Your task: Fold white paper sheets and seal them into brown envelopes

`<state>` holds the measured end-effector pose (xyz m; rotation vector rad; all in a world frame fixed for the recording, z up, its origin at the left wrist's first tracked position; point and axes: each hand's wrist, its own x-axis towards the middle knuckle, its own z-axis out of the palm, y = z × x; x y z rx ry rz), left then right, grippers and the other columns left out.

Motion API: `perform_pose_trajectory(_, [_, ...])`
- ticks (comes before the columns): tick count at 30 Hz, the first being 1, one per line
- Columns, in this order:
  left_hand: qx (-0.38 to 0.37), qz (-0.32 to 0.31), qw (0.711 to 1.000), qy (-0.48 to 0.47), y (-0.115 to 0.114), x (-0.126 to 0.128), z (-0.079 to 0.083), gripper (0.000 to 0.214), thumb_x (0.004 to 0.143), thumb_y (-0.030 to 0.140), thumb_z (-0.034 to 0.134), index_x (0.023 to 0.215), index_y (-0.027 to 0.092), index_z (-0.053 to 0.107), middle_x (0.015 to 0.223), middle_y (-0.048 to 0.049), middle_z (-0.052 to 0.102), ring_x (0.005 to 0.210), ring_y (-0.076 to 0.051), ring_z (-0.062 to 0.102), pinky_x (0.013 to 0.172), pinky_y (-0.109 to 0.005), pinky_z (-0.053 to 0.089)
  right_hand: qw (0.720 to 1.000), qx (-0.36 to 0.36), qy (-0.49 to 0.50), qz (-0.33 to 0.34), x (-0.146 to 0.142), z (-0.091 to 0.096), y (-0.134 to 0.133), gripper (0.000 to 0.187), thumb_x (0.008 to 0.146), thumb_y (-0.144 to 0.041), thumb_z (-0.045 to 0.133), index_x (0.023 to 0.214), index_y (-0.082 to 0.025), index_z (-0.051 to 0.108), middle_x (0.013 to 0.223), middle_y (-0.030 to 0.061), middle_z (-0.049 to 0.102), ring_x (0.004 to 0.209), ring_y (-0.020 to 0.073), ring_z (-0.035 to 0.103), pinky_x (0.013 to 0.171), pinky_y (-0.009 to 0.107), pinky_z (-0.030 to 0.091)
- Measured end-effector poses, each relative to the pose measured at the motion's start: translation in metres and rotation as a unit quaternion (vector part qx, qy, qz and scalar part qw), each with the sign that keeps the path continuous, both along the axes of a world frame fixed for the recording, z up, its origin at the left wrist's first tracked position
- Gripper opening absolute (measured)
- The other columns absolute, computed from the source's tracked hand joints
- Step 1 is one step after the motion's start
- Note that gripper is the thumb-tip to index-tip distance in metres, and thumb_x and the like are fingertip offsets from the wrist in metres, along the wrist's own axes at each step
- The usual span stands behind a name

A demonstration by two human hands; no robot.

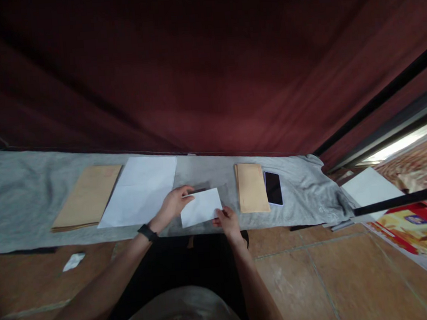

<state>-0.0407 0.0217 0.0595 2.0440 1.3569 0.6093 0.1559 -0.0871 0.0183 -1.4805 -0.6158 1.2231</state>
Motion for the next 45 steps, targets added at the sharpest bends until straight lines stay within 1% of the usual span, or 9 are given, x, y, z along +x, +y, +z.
perform_pose_trajectory(5, [0.181,-0.019,0.982,0.053,-0.017,0.014,-0.005,0.036,0.093,0.018,0.051,0.127,0.017,0.063,0.131,-0.0121,0.063,0.123,-0.025,0.057,0.107,-0.042,0.044,0.999,0.000,0.013,-0.048,-0.008,-0.005,0.012,0.041,0.063,-0.053,0.075,0.077,-0.022,0.052,0.062,-0.0046,0.063,0.049,0.0164,0.066,0.051,0.029,0.059])
perform_pose_trajectory(12, [0.198,-0.061,0.963,0.173,-0.069,0.032,-0.044,0.049,0.100,0.033,0.045,0.145,0.014,0.046,0.158,-0.0166,0.037,0.147,-0.029,0.034,0.118,-0.048,0.032,1.000,-0.016,-0.013,-0.024,-0.008,-0.010,0.013,0.034,0.071,-0.048,0.068,0.085,-0.021,0.054,0.067,-0.0006,0.068,0.057,0.0191,0.071,0.056,0.031,0.062])
perform_pose_trajectory(18, [0.206,-0.091,0.953,0.203,-0.074,0.026,-0.056,0.051,0.101,0.037,0.044,0.149,0.019,0.042,0.159,-0.0117,0.036,0.149,-0.025,0.028,0.123,-0.047,0.022,0.992,-0.053,-0.106,0.041,0.007,-0.008,-0.004,0.035,0.080,-0.047,0.062,0.099,-0.018,0.060,0.065,0.0019,0.070,0.049,0.0183,0.065,0.049,0.030,0.055])
perform_pose_trajectory(21, [0.209,-0.087,0.952,0.205,-0.072,0.025,-0.057,0.051,0.102,0.039,0.041,0.150,0.021,0.041,0.160,-0.0113,0.035,0.150,-0.025,0.027,0.123,-0.047,0.022,0.961,-0.039,-0.273,0.033,0.012,-0.003,-0.014,0.041,0.085,-0.046,0.057,0.114,-0.017,0.061,0.079,0.0064,0.072,0.069,0.0227,0.070,0.065,0.036,0.057])
perform_pose_trajectory(24, [0.208,-0.076,0.952,0.212,-0.074,0.029,-0.057,0.052,0.102,0.039,0.040,0.151,0.020,0.040,0.161,-0.0124,0.033,0.150,-0.026,0.025,0.123,-0.048,0.021,0.900,0.040,-0.431,0.046,0.005,-0.001,-0.017,0.043,0.095,-0.044,0.044,0.122,-0.015,0.061,0.108,0.0149,0.071,0.102,0.0271,0.067,0.091,0.045,0.052])
perform_pose_trajectory(28, [0.195,-0.079,0.949,0.233,-0.077,0.035,-0.056,0.056,0.101,0.029,0.036,0.155,0.016,0.032,0.162,-0.0152,0.029,0.152,-0.027,0.021,0.123,-0.050,0.019,0.818,0.158,-0.536,0.138,-0.021,-0.007,-0.015,0.051,0.104,-0.038,0.026,0.141,-0.013,0.051,0.141,0.0165,0.056,0.133,0.0233,0.050,0.110,0.042,0.042])
perform_pose_trajectory(33, [0.181,-0.076,0.949,0.248,-0.075,0.037,-0.063,0.060,0.098,0.021,0.034,0.156,0.012,0.026,0.163,-0.0153,0.026,0.152,-0.026,0.018,0.124,-0.049,0.017,0.740,0.150,-0.633,0.171,-0.040,-0.019,-0.016,0.055,0.107,-0.038,0.024,0.153,-0.011,0.035,0.155,0.0141,0.043,0.146,0.0214,0.035,0.120,0.044,0.026])
perform_pose_trajectory(38, [0.188,-0.059,0.953,0.229,-0.075,0.030,-0.066,0.063,0.097,0.026,0.040,0.156,0.011,0.025,0.162,-0.0157,0.027,0.152,-0.025,0.018,0.124,-0.046,0.018,0.716,0.135,-0.665,0.164,-0.031,-0.025,-0.021,0.054,0.106,-0.040,0.028,0.152,-0.013,0.039,0.156,0.0143,0.041,0.146,0.0239,0.035,0.121,0.046,0.022])
perform_pose_trajectory(45, [0.196,-0.012,0.960,0.198,-0.083,0.017,-0.061,0.073,0.096,0.047,0.047,0.154,0.006,0.028,0.161,-0.0216,0.027,0.151,-0.031,0.022,0.122,-0.050,0.023,0.730,0.095,-0.664,0.130,-0.013,-0.030,-0.026,0.056,0.103,-0.040,0.038,0.151,-0.011,0.039,0.157,0.0204,0.037,0.145,0.0321,0.033,0.116,0.054,0.024])
